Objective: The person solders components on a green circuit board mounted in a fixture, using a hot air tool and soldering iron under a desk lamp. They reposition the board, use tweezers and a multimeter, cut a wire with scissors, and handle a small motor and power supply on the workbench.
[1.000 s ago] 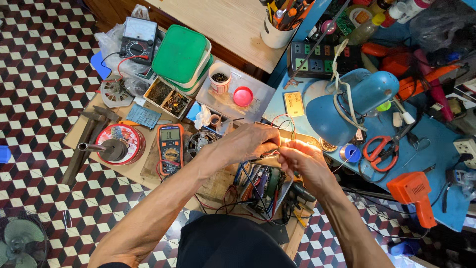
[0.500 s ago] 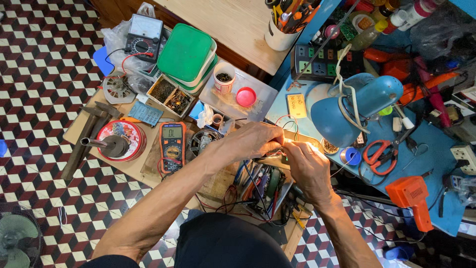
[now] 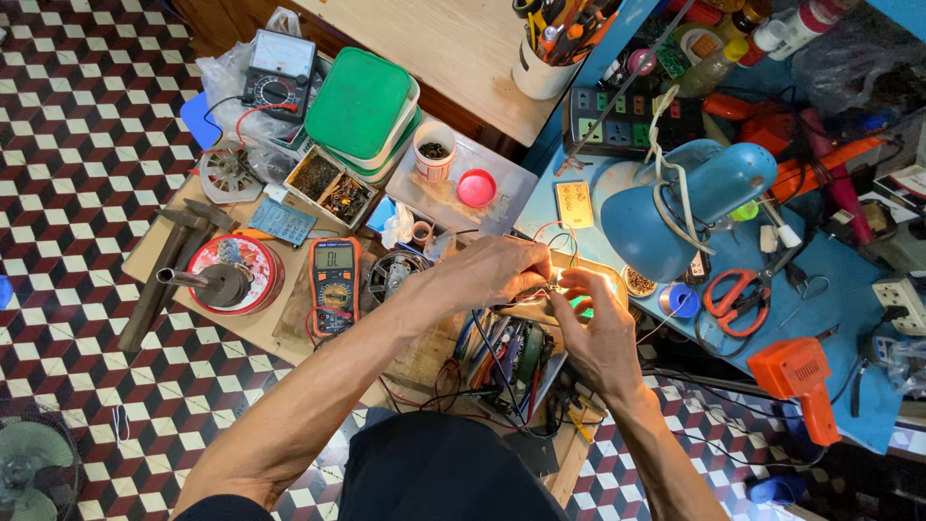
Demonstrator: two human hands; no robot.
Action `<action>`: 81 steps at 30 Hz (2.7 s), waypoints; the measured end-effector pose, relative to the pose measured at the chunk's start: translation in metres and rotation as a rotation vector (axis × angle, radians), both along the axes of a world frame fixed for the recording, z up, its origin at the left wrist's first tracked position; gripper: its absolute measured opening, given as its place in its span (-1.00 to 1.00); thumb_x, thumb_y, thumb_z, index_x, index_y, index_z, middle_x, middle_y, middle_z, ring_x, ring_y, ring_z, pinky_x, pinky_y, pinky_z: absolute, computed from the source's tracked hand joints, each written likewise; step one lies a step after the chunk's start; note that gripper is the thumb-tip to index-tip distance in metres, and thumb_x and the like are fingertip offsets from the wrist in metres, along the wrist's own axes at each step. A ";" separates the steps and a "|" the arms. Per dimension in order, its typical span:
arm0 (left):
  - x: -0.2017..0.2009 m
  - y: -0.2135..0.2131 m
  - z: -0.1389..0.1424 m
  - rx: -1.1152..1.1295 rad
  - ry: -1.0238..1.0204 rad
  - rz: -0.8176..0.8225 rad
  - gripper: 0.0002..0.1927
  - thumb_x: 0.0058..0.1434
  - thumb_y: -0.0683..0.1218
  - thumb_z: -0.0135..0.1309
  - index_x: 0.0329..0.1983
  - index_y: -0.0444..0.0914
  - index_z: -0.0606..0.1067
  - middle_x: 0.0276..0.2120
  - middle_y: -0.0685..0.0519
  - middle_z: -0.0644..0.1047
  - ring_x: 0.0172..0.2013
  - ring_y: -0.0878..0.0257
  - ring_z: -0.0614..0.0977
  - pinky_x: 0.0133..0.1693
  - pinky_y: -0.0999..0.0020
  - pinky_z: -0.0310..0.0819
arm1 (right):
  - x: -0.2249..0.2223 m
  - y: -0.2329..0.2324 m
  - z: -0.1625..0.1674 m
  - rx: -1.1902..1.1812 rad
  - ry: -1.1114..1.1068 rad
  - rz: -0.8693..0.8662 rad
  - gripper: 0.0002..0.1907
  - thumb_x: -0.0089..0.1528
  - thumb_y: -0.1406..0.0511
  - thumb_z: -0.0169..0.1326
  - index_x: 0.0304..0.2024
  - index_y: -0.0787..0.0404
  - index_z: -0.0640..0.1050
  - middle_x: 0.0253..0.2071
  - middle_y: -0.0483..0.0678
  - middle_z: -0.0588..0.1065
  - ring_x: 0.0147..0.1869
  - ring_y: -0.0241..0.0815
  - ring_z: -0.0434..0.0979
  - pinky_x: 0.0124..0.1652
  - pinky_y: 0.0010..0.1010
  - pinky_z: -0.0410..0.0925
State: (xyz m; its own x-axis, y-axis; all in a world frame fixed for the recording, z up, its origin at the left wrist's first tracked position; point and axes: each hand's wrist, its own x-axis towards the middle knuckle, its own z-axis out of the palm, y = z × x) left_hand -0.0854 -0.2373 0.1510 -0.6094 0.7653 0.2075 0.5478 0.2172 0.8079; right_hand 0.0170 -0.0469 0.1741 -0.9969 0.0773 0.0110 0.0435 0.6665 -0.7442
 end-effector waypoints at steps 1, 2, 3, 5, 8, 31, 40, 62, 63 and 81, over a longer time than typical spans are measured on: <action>0.000 0.000 0.000 0.003 -0.006 -0.002 -0.79 0.31 -0.06 0.08 -0.14 -0.30 0.47 -0.26 -0.14 0.62 -0.18 -0.10 0.65 -0.20 0.05 0.48 | 0.000 -0.002 0.002 0.075 0.066 0.040 -0.70 0.22 0.30 0.19 -0.03 0.27 0.50 -0.24 -0.02 0.56 -0.29 -0.21 0.60 -0.37 -0.35 0.46; 0.000 -0.001 0.001 0.005 -0.012 -0.002 -0.80 0.32 -0.06 0.08 -0.13 -0.30 0.48 -0.26 -0.14 0.63 -0.18 -0.10 0.65 -0.20 0.05 0.48 | -0.002 -0.003 0.003 0.165 0.159 0.100 -0.74 0.24 0.33 0.20 -0.05 0.26 0.51 -0.23 -0.01 0.56 -0.28 -0.17 0.60 -0.33 -0.33 0.45; 0.001 -0.001 0.001 0.007 -0.018 0.002 -0.80 0.32 -0.06 0.07 -0.13 -0.29 0.48 -0.26 -0.15 0.63 -0.19 -0.10 0.65 -0.21 0.05 0.48 | -0.004 -0.003 0.005 0.254 0.253 0.163 -0.78 0.25 0.36 0.21 -0.07 0.25 0.51 -0.23 0.00 0.56 -0.26 -0.12 0.59 -0.29 -0.30 0.43; 0.000 -0.001 0.002 -0.030 -0.036 0.005 -0.79 0.31 -0.06 0.07 -0.14 -0.30 0.47 -0.27 -0.14 0.62 -0.19 -0.09 0.66 -0.19 0.06 0.49 | -0.007 -0.002 0.008 0.368 0.375 0.249 -0.82 0.26 0.39 0.21 -0.10 0.24 0.52 -0.23 0.00 0.55 -0.24 -0.05 0.59 -0.25 -0.27 0.42; -0.002 0.000 0.002 -0.056 -0.034 0.006 -0.80 0.31 -0.06 0.07 -0.15 -0.30 0.47 -0.26 -0.13 0.63 -0.19 -0.08 0.66 -0.19 0.06 0.50 | -0.008 0.004 0.007 0.424 0.410 0.293 -0.84 0.26 0.37 0.18 -0.10 0.24 0.55 -0.24 0.00 0.54 -0.23 0.00 0.59 -0.23 -0.26 0.42; 0.001 -0.002 -0.002 0.026 0.002 0.002 -0.80 0.32 -0.07 0.09 -0.13 -0.29 0.43 -0.26 -0.13 0.61 -0.19 -0.12 0.65 -0.22 0.03 0.47 | -0.009 -0.001 0.013 0.325 0.373 0.263 -0.80 0.26 0.39 0.20 -0.07 0.25 0.54 -0.16 0.02 0.57 -0.14 -0.02 0.61 -0.18 -0.26 0.45; 0.012 -0.016 0.014 -0.006 0.097 0.055 -0.90 0.27 -0.11 0.09 -0.20 -0.22 0.52 -0.30 -0.11 0.62 -0.22 -0.06 0.65 -0.20 0.09 0.48 | -0.016 -0.002 0.002 -0.109 -0.257 0.095 -0.76 0.34 0.23 0.01 -0.13 0.28 0.58 -0.37 -0.04 0.57 -0.34 -0.21 0.57 -0.31 -0.41 0.40; 0.028 -0.010 0.020 -0.193 0.003 0.245 -0.80 0.28 -0.04 0.06 -0.20 -0.26 0.56 -0.25 -0.09 0.62 -0.19 -0.04 0.64 -0.19 0.11 0.46 | -0.019 0.241 -0.105 0.439 -0.580 -0.919 -0.16 0.08 -0.16 0.24 0.15 0.34 0.50 0.15 0.22 0.49 0.21 0.20 0.52 0.09 -0.03 0.41; 0.030 -0.008 0.019 -0.160 0.028 0.267 -0.80 0.27 -0.05 0.07 -0.19 -0.27 0.55 -0.23 -0.11 0.61 -0.18 -0.05 0.64 -0.19 0.11 0.46 | -0.024 0.241 -0.105 0.440 -0.626 -0.914 -0.18 0.05 -0.16 0.25 0.12 0.30 0.53 0.14 0.20 0.51 0.21 0.19 0.52 0.10 -0.03 0.41; 0.013 -0.004 0.002 -0.124 -0.338 0.385 -0.77 0.29 -0.04 0.10 -0.11 -0.25 0.61 -0.40 -0.05 0.67 -0.41 0.20 0.71 -0.32 0.29 0.54 | 0.124 0.165 -0.042 -0.912 0.188 -0.590 -0.75 0.25 0.41 0.05 0.00 0.20 0.46 -0.20 0.05 0.53 -0.17 -0.19 0.56 -0.17 -0.42 0.42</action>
